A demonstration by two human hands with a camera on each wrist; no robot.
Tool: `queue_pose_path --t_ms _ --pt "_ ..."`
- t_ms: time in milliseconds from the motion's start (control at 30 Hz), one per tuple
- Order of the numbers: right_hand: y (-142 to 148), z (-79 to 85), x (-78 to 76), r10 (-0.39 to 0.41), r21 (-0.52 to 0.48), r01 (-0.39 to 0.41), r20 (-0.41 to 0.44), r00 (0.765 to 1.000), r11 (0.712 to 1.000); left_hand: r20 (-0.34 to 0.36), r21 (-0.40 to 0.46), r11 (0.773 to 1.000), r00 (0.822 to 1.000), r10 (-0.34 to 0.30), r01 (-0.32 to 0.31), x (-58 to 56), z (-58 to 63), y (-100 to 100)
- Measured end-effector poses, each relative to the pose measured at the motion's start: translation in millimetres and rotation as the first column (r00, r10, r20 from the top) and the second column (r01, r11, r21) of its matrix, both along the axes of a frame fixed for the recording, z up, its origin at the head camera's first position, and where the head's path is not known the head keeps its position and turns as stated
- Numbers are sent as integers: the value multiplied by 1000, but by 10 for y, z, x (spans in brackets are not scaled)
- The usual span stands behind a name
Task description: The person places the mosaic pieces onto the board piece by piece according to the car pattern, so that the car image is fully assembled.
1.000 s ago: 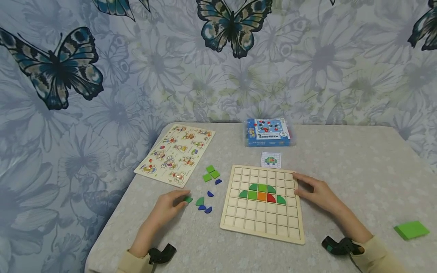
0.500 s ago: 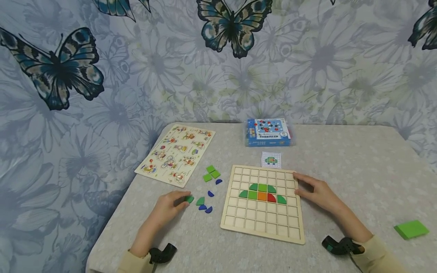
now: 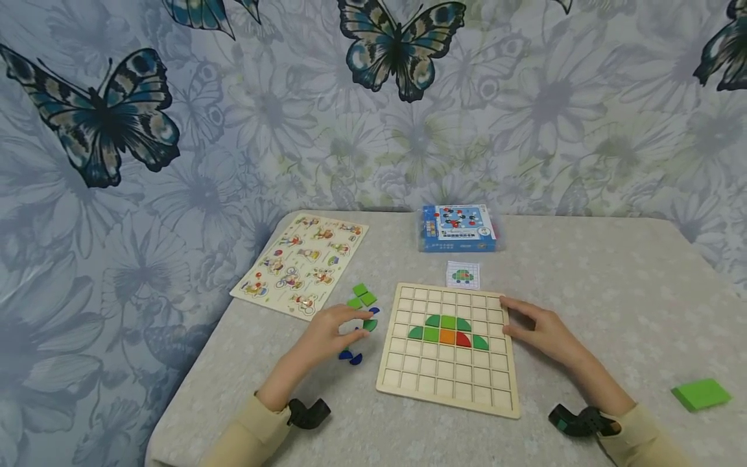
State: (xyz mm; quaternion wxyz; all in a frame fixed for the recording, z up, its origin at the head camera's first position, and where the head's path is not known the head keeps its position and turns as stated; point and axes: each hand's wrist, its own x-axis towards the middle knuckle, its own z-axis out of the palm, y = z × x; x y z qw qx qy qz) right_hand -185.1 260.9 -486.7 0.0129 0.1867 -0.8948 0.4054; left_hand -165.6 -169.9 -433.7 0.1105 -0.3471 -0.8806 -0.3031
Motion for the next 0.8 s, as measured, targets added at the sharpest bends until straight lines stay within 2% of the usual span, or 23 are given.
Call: queue_pose_path --t_ms 167,333,467,633,800 --pt "-23 12 9 -1 1 1 -7 1000 1000 59 -56 996 996 -68 72 -70 24 232" --pt "-33 30 22 -5 15 6 -24 1000 1000 86 -109 979 983 -162 171 -139 4 407" --pt "-26 30 20 -7 12 7 -20 1000 1000 133 -146 960 966 -221 240 -178 -34 518" --pt "-1 20 12 -3 12 3 -14 1000 1000 168 -193 923 938 -304 333 -223 -107 638" --pt "8 13 13 -5 15 5 -24 1000 1000 180 -227 898 922 -342 377 -248 -128 717"
